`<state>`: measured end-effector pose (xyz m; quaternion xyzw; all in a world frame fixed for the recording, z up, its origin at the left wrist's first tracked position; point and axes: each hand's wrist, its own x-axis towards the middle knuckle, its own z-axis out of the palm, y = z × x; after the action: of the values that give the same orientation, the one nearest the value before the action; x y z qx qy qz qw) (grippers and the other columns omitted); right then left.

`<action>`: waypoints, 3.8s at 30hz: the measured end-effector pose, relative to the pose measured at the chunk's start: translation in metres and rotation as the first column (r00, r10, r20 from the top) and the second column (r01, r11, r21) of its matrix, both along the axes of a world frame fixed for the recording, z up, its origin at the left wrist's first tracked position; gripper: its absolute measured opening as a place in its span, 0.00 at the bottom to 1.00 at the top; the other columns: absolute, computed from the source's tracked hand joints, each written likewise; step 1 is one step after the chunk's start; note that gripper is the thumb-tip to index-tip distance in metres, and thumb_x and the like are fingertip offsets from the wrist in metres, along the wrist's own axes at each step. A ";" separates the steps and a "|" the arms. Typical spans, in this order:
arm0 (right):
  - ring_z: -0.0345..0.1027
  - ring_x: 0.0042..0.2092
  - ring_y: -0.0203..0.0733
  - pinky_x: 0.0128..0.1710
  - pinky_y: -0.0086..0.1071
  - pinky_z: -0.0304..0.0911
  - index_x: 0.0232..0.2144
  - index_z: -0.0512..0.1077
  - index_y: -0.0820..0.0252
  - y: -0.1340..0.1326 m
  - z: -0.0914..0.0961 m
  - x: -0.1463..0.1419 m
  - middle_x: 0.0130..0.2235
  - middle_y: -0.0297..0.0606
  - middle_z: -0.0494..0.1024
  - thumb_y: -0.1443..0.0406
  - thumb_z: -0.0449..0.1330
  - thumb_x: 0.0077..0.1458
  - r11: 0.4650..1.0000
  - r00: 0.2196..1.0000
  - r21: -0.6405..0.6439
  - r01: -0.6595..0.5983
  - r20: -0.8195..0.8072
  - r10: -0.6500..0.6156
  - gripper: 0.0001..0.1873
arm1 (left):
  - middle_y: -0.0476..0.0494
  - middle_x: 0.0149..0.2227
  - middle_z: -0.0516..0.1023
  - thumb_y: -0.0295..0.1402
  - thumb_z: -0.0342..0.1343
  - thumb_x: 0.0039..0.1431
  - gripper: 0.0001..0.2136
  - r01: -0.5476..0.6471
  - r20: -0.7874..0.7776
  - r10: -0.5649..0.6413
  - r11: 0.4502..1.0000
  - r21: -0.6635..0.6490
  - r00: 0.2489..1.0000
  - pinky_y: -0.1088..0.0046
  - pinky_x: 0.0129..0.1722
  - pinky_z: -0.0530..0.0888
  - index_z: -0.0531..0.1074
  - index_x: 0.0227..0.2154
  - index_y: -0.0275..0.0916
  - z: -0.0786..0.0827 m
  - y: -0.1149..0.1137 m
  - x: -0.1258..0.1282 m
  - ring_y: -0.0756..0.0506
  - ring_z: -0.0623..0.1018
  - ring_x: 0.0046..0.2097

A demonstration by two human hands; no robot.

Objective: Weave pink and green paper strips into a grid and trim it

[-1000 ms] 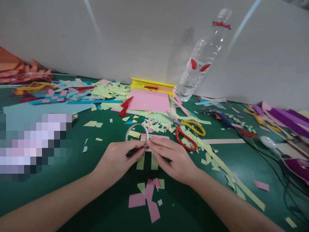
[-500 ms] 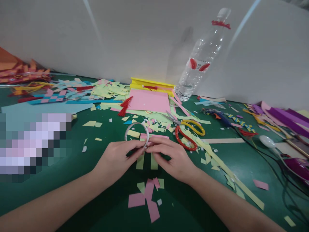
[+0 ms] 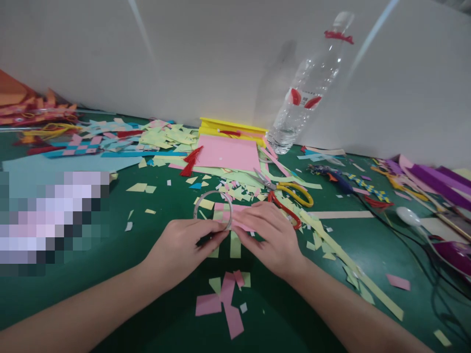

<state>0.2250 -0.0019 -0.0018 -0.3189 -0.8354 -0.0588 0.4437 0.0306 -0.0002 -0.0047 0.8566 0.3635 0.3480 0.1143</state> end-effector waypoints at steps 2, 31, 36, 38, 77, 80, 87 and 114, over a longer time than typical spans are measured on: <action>0.72 0.38 0.36 0.42 0.34 0.67 0.39 0.72 0.60 -0.001 0.002 0.002 0.36 0.38 0.79 0.72 0.61 0.53 0.998 0.996 0.053 -0.029 0.082 0.024 0.10 | 0.52 0.23 0.77 0.32 0.51 0.60 0.08 -0.003 0.016 0.003 1.000 -0.002 1.000 0.82 0.24 0.68 0.73 0.28 0.38 0.001 0.000 0.001 0.53 0.75 0.23; 0.64 0.31 0.32 0.52 0.38 0.56 0.33 0.71 0.60 -0.015 0.010 0.000 0.25 0.29 0.72 0.73 0.53 0.57 0.992 0.974 0.093 -0.082 0.218 0.060 0.08 | 0.53 0.20 0.64 0.25 0.45 0.53 0.06 0.123 -0.045 -0.122 0.992 0.017 0.991 0.75 0.25 0.61 0.61 0.23 0.39 0.012 -0.004 0.001 0.51 0.62 0.24; 0.66 0.32 0.34 0.49 0.40 0.57 0.33 0.72 0.60 -0.017 0.017 0.003 0.25 0.29 0.72 0.72 0.52 0.58 0.971 0.949 0.196 -0.137 0.306 0.072 0.09 | 0.53 0.19 0.62 0.26 0.45 0.52 0.06 0.157 0.048 -0.151 0.975 -0.156 0.987 0.77 0.23 0.62 0.60 0.22 0.40 0.015 -0.007 0.000 0.51 0.62 0.24; 0.66 0.31 0.35 0.48 0.40 0.58 0.33 0.72 0.59 -0.017 0.019 0.004 0.25 0.29 0.72 0.72 0.53 0.58 0.966 0.940 0.211 -0.146 0.333 0.070 0.08 | 0.53 0.20 0.62 0.28 0.45 0.53 0.05 0.144 0.070 -0.132 0.971 -0.192 0.989 0.79 0.20 0.61 0.61 0.22 0.40 0.015 -0.008 0.000 0.52 0.63 0.23; 0.44 0.64 0.56 0.57 0.56 0.53 0.60 0.54 0.53 0.033 0.013 0.053 0.62 0.45 0.56 0.45 0.56 0.50 0.760 0.906 -0.599 0.253 0.422 0.032 0.39 | 0.41 0.52 0.73 0.29 0.46 0.63 0.16 0.269 -0.359 -0.294 0.956 -0.119 0.886 0.59 0.54 0.67 0.63 0.54 0.39 -0.001 0.017 0.001 0.43 0.71 0.53; 0.42 0.65 0.55 0.59 0.56 0.48 0.60 0.53 0.52 0.033 0.009 0.052 0.63 0.44 0.54 0.45 0.55 0.51 0.764 0.913 -0.598 0.243 0.407 0.029 0.39 | 0.42 0.52 0.72 0.29 0.44 0.64 0.17 0.289 -0.352 -0.312 0.950 -0.117 0.883 0.61 0.54 0.68 0.63 0.55 0.41 -0.002 0.017 0.001 0.44 0.70 0.53; 0.39 0.66 0.52 0.63 0.52 0.40 0.61 0.51 0.52 0.033 0.009 0.051 0.64 0.41 0.52 0.44 0.52 0.53 0.726 0.905 -0.638 0.257 0.422 0.050 0.39 | 0.41 0.53 0.71 0.26 0.43 0.63 0.17 0.328 -0.392 -0.334 0.941 -0.083 0.857 0.60 0.52 0.69 0.66 0.53 0.41 -0.003 0.019 0.001 0.43 0.70 0.53; 0.37 0.66 0.51 0.63 0.52 0.37 0.59 0.54 0.50 0.032 0.008 0.046 0.64 0.39 0.51 0.43 0.51 0.52 0.754 0.900 -0.600 0.267 0.434 0.027 0.36 | 0.41 0.51 0.72 0.25 0.44 0.62 0.16 0.332 -0.389 -0.318 0.943 -0.032 0.865 0.64 0.50 0.71 0.68 0.51 0.40 -0.002 0.021 0.002 0.44 0.71 0.52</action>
<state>0.2715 0.0303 0.0063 -0.4861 -0.8558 0.1369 0.1126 0.0322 0.0208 -0.0066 0.9591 0.2233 0.1534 0.0815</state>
